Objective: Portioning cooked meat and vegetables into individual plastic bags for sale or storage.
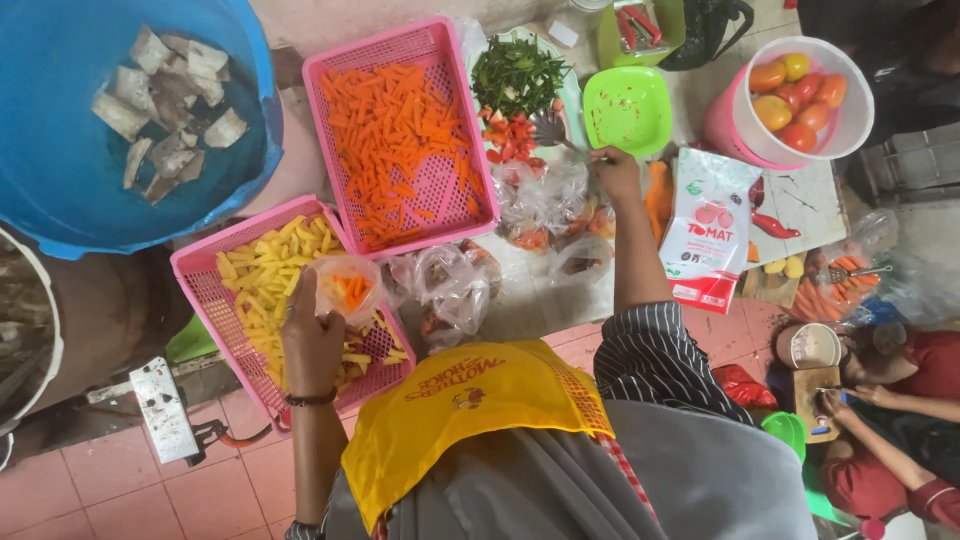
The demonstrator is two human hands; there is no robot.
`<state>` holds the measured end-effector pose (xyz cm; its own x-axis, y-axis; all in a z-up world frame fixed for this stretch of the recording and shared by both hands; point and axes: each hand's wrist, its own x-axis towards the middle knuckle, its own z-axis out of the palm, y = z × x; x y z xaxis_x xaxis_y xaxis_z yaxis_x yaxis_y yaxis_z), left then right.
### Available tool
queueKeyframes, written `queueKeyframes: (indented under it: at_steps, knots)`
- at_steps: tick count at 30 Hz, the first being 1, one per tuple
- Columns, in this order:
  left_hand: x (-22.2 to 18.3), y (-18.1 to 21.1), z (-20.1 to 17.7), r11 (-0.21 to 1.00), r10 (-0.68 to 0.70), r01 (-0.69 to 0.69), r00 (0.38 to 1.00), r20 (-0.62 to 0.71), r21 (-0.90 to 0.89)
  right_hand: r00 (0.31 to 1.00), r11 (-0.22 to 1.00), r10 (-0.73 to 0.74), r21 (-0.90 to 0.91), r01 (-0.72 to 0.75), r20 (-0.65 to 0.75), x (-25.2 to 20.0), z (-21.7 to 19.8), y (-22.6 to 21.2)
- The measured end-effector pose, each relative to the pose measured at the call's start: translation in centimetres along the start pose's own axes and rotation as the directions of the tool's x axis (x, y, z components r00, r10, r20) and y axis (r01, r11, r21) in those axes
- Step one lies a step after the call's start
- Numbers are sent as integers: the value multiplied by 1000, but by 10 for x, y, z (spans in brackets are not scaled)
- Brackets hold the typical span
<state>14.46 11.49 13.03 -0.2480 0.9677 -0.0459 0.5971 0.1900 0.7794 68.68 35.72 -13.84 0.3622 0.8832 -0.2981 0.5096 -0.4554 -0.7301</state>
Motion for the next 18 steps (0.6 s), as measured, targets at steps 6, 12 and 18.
queueKeyframes:
  at_steps: [6, 12, 18]
  knots:
    - [-4, 27, 7, 994, 73, -70, 997, -33, 78, 1000, 995, -20, -97, 20, -1, -37, -12, -24]
    - [2, 7, 10, 972, 196, -187, 979, -51, 140, 998, 993, 62, 105, -62, 2, 4, 23, 20]
    - [2, -5, 5, 990, 142, -142, 989, -25, 12, 998, 908, -61, 416, 48, 20, -92, -33, -73]
